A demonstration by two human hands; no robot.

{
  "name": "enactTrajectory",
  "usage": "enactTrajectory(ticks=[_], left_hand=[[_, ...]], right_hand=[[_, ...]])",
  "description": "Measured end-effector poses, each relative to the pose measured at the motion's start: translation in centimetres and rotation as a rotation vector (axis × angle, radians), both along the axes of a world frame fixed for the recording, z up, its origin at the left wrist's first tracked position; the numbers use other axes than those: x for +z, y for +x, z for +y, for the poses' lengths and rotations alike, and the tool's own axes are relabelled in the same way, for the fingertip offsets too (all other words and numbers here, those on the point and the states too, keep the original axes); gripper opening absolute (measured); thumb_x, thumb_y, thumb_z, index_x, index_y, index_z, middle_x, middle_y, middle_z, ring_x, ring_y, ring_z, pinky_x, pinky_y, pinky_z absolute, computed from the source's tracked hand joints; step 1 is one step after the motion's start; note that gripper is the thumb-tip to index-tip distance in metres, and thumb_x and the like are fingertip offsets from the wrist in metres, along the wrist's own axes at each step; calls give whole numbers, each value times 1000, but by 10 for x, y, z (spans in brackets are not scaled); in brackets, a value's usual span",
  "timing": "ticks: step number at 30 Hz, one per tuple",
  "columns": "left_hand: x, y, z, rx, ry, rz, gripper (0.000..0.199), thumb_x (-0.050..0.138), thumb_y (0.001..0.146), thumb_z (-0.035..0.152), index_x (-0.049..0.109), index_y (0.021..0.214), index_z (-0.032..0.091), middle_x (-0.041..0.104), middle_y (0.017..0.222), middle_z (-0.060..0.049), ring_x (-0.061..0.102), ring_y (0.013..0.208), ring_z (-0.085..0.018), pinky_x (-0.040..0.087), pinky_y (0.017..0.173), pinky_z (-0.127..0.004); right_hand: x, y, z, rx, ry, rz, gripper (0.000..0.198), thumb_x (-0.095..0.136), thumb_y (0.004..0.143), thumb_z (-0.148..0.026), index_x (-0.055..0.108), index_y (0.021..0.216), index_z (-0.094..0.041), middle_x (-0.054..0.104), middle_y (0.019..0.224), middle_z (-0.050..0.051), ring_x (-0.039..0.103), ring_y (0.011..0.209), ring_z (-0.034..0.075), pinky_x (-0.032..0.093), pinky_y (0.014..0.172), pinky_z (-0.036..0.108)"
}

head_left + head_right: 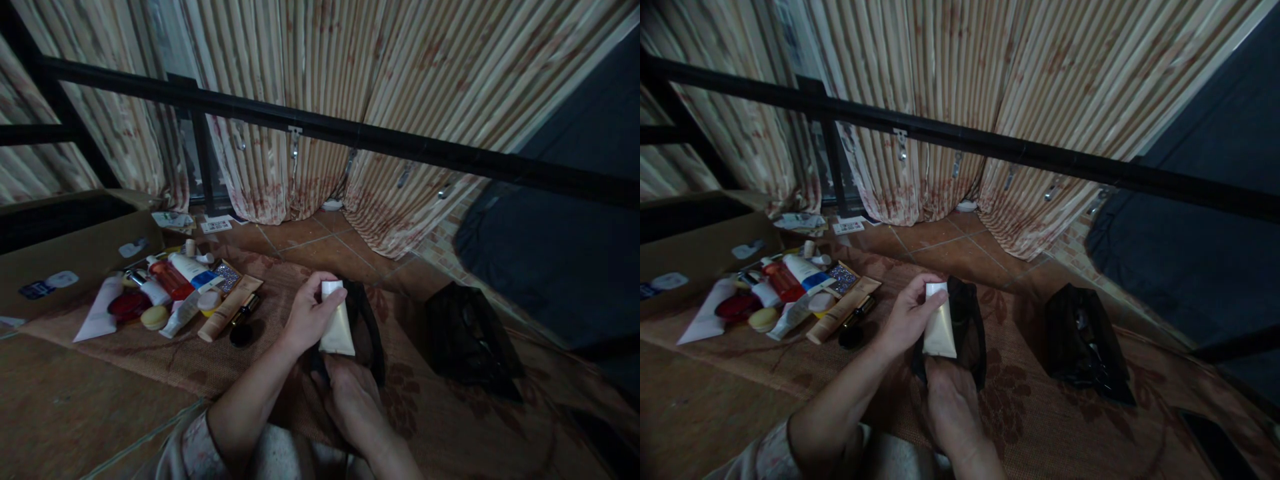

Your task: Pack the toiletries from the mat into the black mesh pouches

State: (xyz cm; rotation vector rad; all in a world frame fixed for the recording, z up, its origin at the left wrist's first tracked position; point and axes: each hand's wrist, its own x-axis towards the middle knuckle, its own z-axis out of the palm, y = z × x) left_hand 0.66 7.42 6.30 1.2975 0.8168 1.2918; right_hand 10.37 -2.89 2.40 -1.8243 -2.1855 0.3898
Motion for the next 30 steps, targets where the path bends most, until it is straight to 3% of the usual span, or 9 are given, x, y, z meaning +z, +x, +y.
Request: enactTrajectory(ticks=[6,13,21,30], left_hand=[[-2,0,0,-9,11,-23,23,65,73,34,52,86,20,53,70,5,47,63,-9,36,60,-19],[-1,-1,0,30,57,57,23,59,78,36,63,94,21,61,83,1,53,75,-13,39,67,-21],[-3,-2,1,17,92,117,26,53,83,37,64,98,19,63,83,0,54,77,-14,41,69,-22],[-4,0,2,52,71,44,24,65,74,34,64,91,16,64,84,-1,56,73,-11,43,67,-21]], right_hand=[[1,0,0,1,2,27,16,47,84,-20,61,92,-23,66,85,2,58,80,16,32,68,24],[2,-1,-1,-1,12,14,14,47,84,-20,60,88,-23,65,81,1,58,76,15,31,66,25],[5,-1,-1,1,30,-13,14,47,86,-24,60,87,-22,65,79,2,58,72,15,30,63,25],[-1,0,-1,10,41,9,12,47,85,-22,59,86,-22,65,81,1,58,73,15,30,65,25]])
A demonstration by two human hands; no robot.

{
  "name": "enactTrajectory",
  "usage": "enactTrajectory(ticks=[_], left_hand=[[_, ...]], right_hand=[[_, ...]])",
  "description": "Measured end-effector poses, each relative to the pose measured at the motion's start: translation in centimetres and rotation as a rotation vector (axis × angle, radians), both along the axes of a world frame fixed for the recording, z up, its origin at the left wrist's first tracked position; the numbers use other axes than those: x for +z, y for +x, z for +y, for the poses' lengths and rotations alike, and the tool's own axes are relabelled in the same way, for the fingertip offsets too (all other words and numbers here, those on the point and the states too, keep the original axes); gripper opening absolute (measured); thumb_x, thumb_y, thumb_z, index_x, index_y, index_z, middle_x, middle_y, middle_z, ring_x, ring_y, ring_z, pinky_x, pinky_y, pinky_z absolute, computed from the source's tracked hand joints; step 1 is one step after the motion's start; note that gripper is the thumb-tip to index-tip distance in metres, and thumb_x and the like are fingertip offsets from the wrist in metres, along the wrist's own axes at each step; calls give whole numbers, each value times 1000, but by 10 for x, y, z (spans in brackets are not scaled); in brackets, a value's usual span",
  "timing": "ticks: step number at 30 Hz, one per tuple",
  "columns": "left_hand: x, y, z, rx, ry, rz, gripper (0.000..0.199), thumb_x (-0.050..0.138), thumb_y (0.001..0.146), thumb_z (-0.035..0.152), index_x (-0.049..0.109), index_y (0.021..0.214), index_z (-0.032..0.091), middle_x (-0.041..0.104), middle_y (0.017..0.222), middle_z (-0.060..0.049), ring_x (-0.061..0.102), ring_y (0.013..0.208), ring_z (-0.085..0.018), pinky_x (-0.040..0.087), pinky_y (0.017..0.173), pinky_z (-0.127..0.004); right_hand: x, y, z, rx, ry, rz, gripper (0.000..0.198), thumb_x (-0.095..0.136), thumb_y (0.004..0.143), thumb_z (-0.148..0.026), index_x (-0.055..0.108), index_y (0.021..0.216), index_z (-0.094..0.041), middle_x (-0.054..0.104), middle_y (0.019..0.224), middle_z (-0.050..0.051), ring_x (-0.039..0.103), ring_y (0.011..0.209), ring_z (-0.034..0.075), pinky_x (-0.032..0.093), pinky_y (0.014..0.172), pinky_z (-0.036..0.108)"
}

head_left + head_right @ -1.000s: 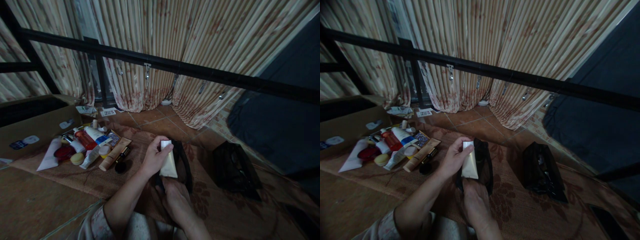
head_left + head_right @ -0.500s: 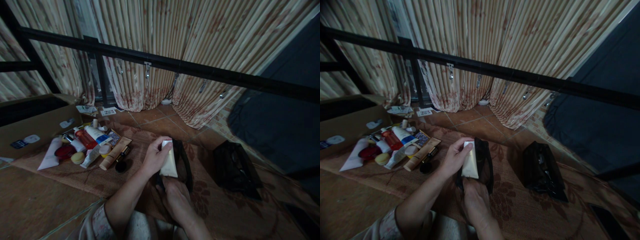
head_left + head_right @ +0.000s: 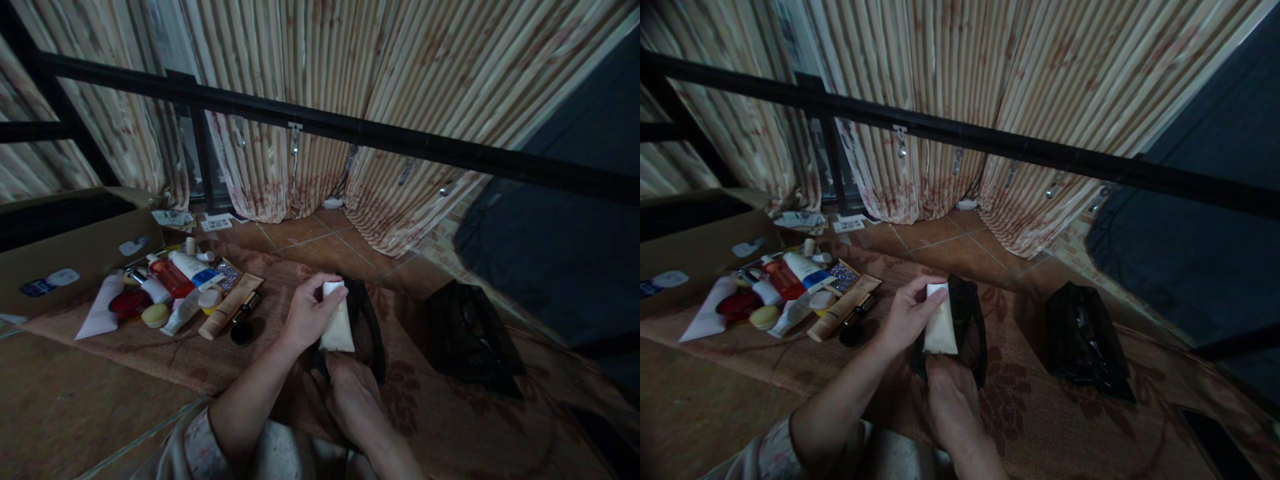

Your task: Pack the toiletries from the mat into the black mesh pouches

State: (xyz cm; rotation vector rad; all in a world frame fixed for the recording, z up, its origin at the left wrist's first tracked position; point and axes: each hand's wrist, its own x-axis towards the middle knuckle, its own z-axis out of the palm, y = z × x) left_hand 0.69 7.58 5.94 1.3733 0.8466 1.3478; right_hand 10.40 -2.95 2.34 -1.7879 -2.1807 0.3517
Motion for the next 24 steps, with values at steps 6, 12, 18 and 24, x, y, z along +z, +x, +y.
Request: enactTrajectory(ticks=[6,12,18,24], left_hand=[[-1,0,-2,-29,27,-22,27,69,71,31,63,94,17,64,87,-2,58,76,-12,45,69,-21],[3,1,-6,-81,47,-50,37,71,69,27,60,103,17,65,96,-5,60,86,-14,47,77,-24],[6,0,-7,-81,55,-42,40,71,69,26,59,106,16,65,99,-5,60,90,-15,47,81,-25],[3,0,-6,-46,96,23,39,70,71,27,59,107,16,65,102,-6,60,92,-16,46,84,-26]], right_hand=[[1,0,-1,9,-1,26,11,49,84,-19,58,86,-23,64,83,0,57,76,15,30,66,25],[-4,1,0,-9,-8,31,10,48,84,-19,58,85,-22,64,82,1,56,78,16,30,68,25],[-1,0,1,10,-18,37,10,48,84,-18,58,84,-22,64,81,0,57,76,14,31,66,24],[-2,0,1,15,5,26,10,48,84,-18,57,83,-23,64,81,-1,57,75,15,30,65,25]])
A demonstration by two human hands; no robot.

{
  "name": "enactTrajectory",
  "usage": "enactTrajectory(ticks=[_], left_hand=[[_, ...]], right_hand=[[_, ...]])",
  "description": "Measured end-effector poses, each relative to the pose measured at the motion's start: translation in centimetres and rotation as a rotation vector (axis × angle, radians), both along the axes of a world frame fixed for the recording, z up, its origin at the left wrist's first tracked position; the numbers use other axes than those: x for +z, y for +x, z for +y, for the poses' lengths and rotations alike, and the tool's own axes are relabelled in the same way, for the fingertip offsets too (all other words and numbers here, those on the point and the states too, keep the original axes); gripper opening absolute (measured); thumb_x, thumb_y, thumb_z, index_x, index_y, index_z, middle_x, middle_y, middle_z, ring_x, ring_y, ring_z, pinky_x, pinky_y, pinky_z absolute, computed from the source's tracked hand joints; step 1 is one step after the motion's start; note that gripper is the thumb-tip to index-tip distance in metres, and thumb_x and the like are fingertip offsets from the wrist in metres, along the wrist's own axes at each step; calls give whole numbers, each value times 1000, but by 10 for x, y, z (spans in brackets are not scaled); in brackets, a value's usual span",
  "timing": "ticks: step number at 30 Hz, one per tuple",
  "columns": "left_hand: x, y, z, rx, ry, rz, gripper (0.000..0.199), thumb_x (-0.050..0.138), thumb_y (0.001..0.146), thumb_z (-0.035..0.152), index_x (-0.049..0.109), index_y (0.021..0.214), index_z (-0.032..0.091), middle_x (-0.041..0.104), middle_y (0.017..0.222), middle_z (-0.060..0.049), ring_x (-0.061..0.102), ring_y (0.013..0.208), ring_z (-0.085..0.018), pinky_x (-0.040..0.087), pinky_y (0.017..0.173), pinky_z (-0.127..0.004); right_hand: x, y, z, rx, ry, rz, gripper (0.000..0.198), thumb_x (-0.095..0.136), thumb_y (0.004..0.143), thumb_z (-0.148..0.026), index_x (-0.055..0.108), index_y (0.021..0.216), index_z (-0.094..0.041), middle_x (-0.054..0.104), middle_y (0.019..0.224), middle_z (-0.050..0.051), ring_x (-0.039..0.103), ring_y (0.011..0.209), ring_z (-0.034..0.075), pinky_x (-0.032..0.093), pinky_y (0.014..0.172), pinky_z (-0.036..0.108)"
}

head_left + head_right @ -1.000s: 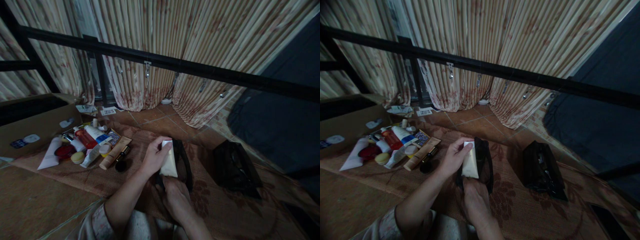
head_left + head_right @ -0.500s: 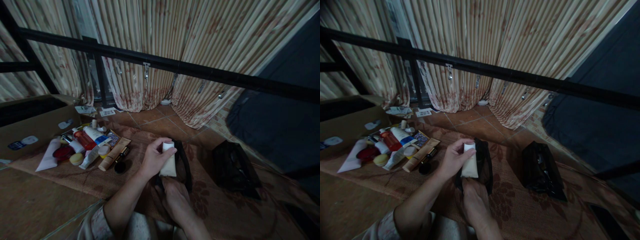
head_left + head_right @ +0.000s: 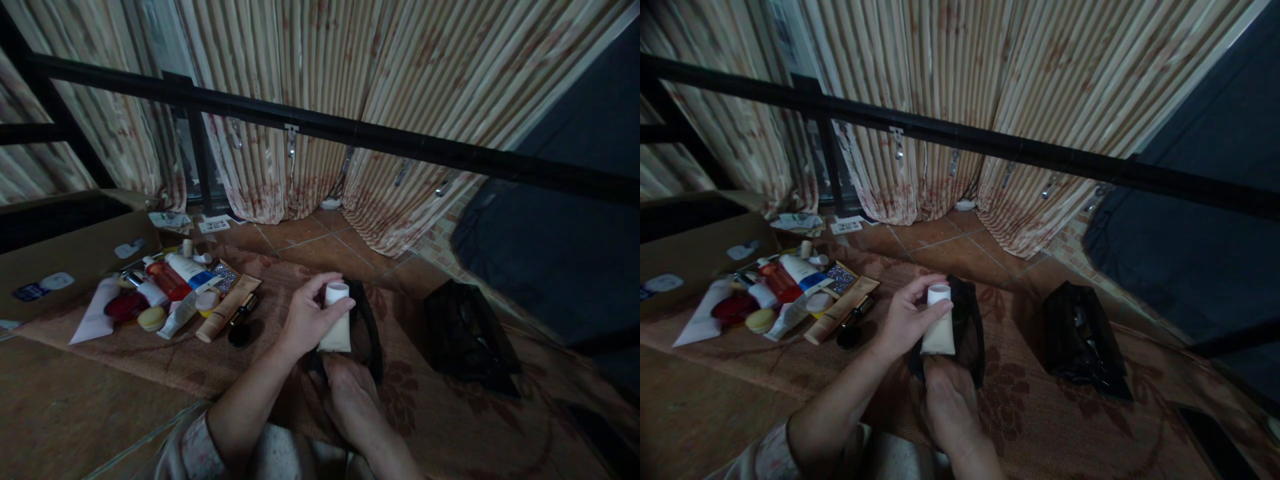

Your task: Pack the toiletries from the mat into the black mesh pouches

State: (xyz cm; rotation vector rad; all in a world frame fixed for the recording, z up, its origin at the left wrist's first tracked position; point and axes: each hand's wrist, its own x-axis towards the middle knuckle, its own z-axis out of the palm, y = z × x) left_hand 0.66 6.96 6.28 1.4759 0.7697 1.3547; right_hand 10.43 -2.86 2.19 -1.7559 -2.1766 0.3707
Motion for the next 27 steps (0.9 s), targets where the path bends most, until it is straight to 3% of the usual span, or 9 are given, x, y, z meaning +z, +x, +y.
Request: enactTrajectory(ticks=[5,10,27], left_hand=[[-3,-1,1,47,72,84,37,68,73,26,60,108,17,65,103,-7,61,93,-17,47,84,-28],[-6,-1,2,81,202,160,35,65,75,23,61,110,20,61,116,-7,56,108,-18,41,96,-31],[-6,-3,6,84,224,156,23,62,78,23,66,100,21,64,108,-6,56,105,-18,42,95,-32]], right_hand=[[-2,0,0,-5,-11,-5,12,47,84,-17,58,86,-22,64,83,1,58,77,15,31,66,25],[-1,0,0,-1,-26,-2,13,47,84,-17,59,87,-21,64,83,2,58,79,15,32,66,24],[7,-3,0,-7,-46,-45,11,47,85,-20,57,85,-21,63,83,1,57,75,14,29,63,25]])
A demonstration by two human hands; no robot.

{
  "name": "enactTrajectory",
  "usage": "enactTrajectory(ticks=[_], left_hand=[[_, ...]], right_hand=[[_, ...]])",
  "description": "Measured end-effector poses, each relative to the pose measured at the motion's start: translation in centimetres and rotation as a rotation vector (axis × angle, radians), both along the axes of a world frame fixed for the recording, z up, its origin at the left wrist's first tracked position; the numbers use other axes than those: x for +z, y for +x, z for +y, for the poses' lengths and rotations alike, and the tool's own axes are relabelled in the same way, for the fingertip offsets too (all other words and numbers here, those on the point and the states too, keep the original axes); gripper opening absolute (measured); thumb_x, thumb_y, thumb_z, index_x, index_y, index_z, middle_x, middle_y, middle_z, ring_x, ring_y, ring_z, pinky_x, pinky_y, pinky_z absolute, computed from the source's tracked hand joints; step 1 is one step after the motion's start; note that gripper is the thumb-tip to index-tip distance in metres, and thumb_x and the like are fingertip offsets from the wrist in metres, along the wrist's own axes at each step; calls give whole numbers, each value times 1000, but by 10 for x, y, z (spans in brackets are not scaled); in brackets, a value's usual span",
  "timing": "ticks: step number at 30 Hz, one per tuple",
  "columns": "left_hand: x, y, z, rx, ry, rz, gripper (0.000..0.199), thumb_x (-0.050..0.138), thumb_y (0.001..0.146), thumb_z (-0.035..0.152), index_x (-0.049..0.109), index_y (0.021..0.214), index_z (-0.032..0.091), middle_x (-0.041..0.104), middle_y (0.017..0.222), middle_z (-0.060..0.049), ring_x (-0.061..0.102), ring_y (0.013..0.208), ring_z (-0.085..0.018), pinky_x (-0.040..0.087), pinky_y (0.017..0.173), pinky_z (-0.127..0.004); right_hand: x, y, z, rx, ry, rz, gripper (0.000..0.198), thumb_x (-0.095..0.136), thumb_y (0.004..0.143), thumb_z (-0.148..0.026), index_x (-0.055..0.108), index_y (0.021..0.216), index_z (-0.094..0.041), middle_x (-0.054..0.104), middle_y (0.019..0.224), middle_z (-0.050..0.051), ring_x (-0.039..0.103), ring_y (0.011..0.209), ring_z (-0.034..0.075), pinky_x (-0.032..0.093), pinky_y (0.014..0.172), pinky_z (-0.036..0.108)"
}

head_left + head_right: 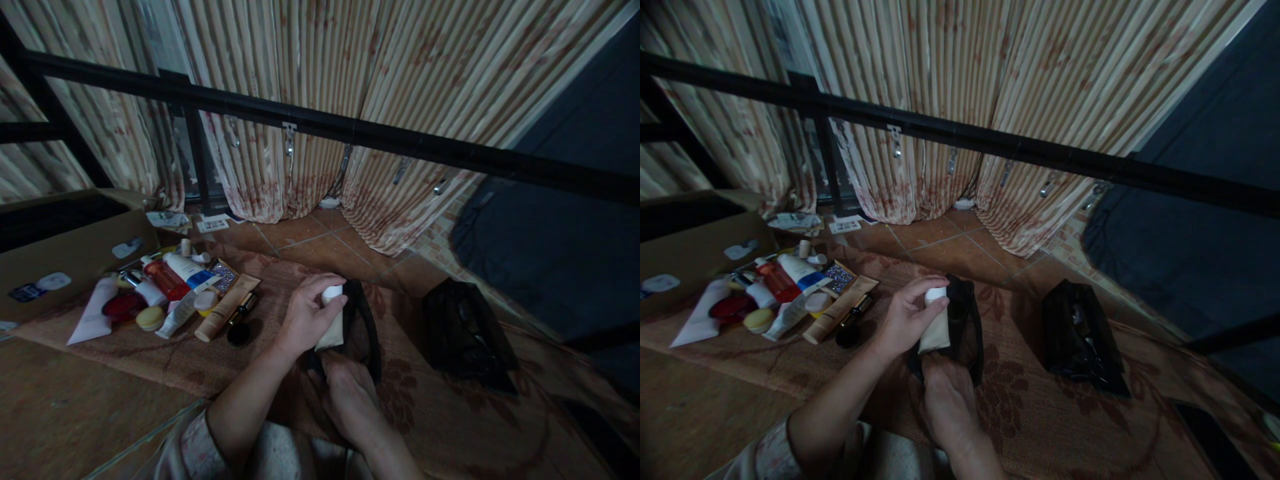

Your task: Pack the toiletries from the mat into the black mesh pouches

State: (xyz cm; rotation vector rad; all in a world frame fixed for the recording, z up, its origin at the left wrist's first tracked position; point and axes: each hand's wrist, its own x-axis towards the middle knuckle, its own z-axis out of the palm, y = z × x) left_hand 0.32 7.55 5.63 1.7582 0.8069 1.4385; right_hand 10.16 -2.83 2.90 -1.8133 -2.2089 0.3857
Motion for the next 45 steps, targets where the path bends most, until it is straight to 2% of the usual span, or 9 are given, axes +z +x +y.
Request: enactTrajectory(ticks=[11,21,34,40,45], left_hand=[[-2,-1,1,4,-22,-3,23,60,79,23,65,101,20,64,109,-6,58,103,-17,43,93,-31],[-4,0,2,-3,-49,-5,22,60,79,24,65,101,20,63,112,-6,57,106,-18,41,96,-32],[1,1,-1,20,27,49,25,61,76,18,64,101,20,60,110,-6,56,104,-17,43,91,-30],[-2,1,1,33,-14,-1,25,62,75,19,64,100,20,60,112,-7,55,105,-18,43,93,-31],[-7,1,4,45,-94,-54,27,63,75,22,64,102,20,61,110,-6,58,101,-18,45,88,-30]], right_hand=[[-3,1,-1,6,19,1,10,47,85,-21,57,85,-21,63,82,1,57,74,14,29,64,26],[4,0,-2,-1,-9,11,10,48,85,-23,57,83,-21,63,82,1,57,74,15,29,63,26],[-3,1,-3,-9,15,-22,9,48,85,-23,56,82,-20,62,78,1,57,71,14,27,61,26],[0,1,-2,-12,19,-25,9,49,85,-21,57,82,-20,62,77,1,57,71,14,28,61,26],[2,-1,-1,-14,15,2,9,48,85,-21,56,84,-20,62,80,1,58,72,14,31,62,25]])
